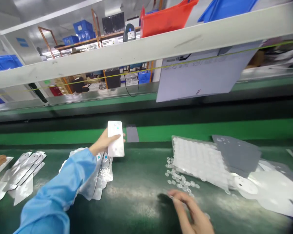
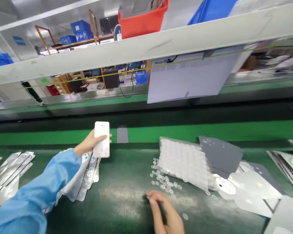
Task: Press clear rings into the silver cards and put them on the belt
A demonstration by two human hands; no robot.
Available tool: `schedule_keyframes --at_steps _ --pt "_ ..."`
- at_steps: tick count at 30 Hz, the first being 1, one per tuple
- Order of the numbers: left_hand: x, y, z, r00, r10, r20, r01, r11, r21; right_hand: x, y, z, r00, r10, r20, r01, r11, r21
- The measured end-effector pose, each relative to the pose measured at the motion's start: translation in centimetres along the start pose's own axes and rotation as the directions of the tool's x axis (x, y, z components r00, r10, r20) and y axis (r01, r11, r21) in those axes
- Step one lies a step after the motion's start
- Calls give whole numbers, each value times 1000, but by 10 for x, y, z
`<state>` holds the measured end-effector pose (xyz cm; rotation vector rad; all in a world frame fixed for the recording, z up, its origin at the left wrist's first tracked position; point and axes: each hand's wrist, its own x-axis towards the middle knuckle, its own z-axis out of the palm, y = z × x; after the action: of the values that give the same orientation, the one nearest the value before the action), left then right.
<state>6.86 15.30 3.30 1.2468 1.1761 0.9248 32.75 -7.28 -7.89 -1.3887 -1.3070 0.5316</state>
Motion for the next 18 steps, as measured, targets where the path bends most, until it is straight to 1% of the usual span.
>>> schedule_keyframes --at_steps 2,4,6,8,9,11,12,13,15,16,17,18 --pt "-43 -23 14 996 -24 83 34 992 -123 12 -20 22 995 -40 87 29 991 128" --pt "-79 -43 25 988 -80 135 115 953 -280 18 -36 41 975 -44 216 -5 976 218" --pt "-103 -59 34 978 -147 146 193 903 -385 17 -46 54 924 -33 381 -71 964 255" --pt "-117 -70 41 969 -209 129 244 870 -428 11 -49 61 867 -8 498 -142 954 263" --pt "-120 -74 44 965 -233 118 261 857 -445 8 -49 62 854 10 521 -175 947 269" --pt "-125 -82 50 963 -250 98 267 843 -468 1 -46 63 849 41 527 -228 928 295" --pt "-126 -85 53 967 -241 82 251 849 -465 -1 -44 63 840 50 540 -257 914 314" --pt "-125 -87 55 974 -217 58 221 879 -423 -4 -42 63 821 56 569 -292 897 332" --pt "-116 -88 57 991 -135 1 131 963 -234 -9 -39 64 773 69 631 -363 864 350" --pt "-106 -87 55 996 -82 -31 78 990 -116 -11 -37 65 760 83 644 -389 852 350" --pt "-92 -83 53 997 -28 -65 27 1000 -8 -14 -36 65 762 102 640 -405 846 347" --pt "-74 -78 50 995 18 -97 -11 997 78 -16 -35 64 774 123 622 -409 846 342"
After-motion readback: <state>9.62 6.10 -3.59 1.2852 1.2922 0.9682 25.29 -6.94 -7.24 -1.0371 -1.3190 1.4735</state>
